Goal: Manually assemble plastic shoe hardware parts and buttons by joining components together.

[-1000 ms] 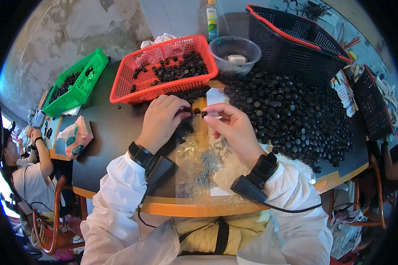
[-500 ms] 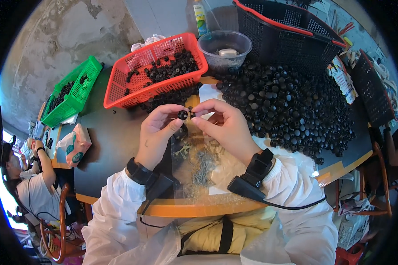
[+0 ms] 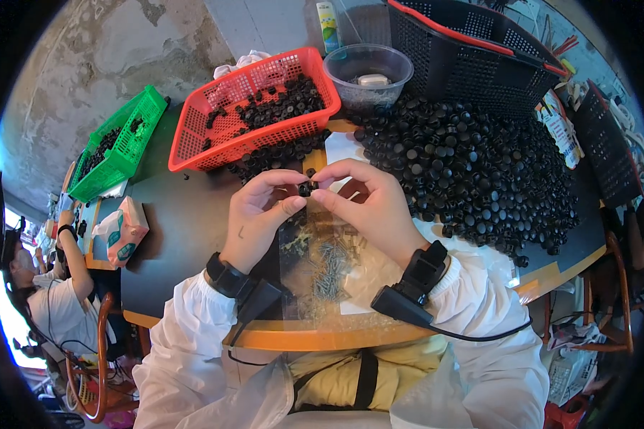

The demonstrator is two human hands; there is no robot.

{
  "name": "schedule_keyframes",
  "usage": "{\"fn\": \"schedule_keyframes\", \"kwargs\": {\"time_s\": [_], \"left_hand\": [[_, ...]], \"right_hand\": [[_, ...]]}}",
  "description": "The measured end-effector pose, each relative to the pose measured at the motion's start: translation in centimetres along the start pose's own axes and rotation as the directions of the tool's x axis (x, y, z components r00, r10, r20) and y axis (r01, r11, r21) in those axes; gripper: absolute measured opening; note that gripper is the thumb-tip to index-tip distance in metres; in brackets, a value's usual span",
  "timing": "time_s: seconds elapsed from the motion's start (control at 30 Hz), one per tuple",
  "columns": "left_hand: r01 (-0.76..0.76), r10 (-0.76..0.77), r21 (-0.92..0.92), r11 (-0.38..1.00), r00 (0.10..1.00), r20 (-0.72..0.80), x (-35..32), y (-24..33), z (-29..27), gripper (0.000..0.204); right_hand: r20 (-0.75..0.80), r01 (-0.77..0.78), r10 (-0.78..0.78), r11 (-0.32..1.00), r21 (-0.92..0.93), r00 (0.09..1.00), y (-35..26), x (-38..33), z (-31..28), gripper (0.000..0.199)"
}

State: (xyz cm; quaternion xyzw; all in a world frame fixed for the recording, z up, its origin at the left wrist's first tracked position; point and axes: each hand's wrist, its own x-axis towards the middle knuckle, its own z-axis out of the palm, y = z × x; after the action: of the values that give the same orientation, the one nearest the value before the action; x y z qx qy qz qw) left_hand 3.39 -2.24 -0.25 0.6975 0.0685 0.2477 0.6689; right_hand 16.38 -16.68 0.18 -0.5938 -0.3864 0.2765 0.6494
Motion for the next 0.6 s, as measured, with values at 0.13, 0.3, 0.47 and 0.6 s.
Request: {"fn": "schedule_keyframes", "kwargs": {"time_s": [0.13,0.3,0.47,0.6], "left_hand": [[-0.024,0.024,0.013,1.0,1.0,0.0,0.02,0.09,-0.06,0.026],[-0.038,0.038,0.03,0.999,0.999,-0.001,-0.14,-0.1,-0.25,0.026],[-0.01,0.01,0.031,0.999,1.0,-0.014,-0.12,0.15,-0.12,0.026],[-0.028,0.029,0.048,0.998,0.999,-0.021,-0.09,-0.18,-0.19,0.026]], "right_hand": [[-0.005,-0.003,0.003,1.0,0.015,1.0,0.07,-0.01,0.04,0.021],[-0.006,0.008,-0.008,1.0,0.006,1.0,0.14,-0.22,0.21,0.02],[-0.026,0.007,-0.006,1.0,0.021,1.0,-0.06,-0.21,0.12,0.021],[-0.02,0.016,-0.016,1.0,0.018,1.0,0.13,-0.12,0.06,0.021]]}}
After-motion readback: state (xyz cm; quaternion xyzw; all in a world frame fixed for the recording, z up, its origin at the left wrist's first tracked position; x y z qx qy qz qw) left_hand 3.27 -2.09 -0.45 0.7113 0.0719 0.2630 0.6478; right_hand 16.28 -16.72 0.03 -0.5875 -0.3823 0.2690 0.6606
